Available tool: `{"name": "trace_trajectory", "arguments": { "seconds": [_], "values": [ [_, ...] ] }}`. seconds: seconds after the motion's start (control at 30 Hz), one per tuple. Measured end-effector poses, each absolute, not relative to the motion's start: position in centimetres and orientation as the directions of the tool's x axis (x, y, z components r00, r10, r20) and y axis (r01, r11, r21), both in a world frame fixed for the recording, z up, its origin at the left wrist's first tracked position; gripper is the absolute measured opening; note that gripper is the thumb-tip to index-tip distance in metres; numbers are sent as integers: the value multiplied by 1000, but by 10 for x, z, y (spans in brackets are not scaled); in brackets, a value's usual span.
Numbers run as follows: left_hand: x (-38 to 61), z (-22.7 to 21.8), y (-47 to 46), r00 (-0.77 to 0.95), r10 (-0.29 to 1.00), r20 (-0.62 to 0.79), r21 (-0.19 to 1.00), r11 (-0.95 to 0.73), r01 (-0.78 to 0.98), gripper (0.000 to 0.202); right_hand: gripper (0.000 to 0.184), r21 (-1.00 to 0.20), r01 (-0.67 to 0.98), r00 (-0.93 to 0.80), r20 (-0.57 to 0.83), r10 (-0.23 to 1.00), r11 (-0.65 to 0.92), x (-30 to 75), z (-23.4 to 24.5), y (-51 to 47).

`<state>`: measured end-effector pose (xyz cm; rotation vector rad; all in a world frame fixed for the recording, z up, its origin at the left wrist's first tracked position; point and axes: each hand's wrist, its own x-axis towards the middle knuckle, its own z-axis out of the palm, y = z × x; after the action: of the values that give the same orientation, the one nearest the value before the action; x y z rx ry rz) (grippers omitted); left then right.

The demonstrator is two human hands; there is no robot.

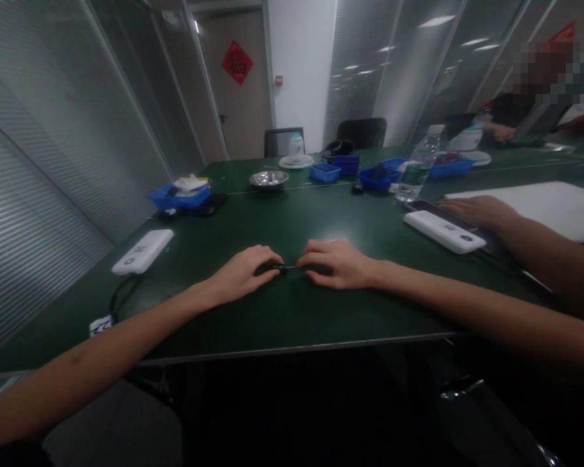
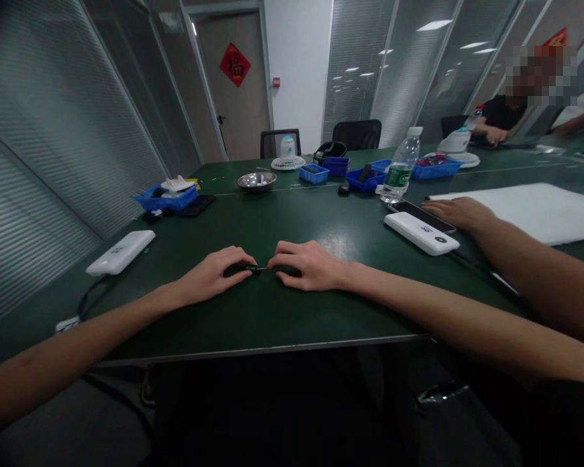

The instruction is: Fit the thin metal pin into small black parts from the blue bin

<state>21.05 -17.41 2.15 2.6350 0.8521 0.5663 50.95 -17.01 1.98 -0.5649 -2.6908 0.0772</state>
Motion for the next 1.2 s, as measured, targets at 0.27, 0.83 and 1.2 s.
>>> {"name": "trace_trajectory", "arguments": {
  "seconds": [0.27,0.83,1.2],
  "values": [
    [257,24,-130,769,560,310,473,-792,386,18,29,-209,527,-681,476,557,824,510,13,-161],
    [243,7,-93,759,552,346,312,-830,462,26,24,-352,554,-620,430,656,754,523,15,-146],
    [155,12,-49,670,680,299,336,-732,593,34,26,-318,576,-650,382,657,754,524,16,-146]
  ]
}}
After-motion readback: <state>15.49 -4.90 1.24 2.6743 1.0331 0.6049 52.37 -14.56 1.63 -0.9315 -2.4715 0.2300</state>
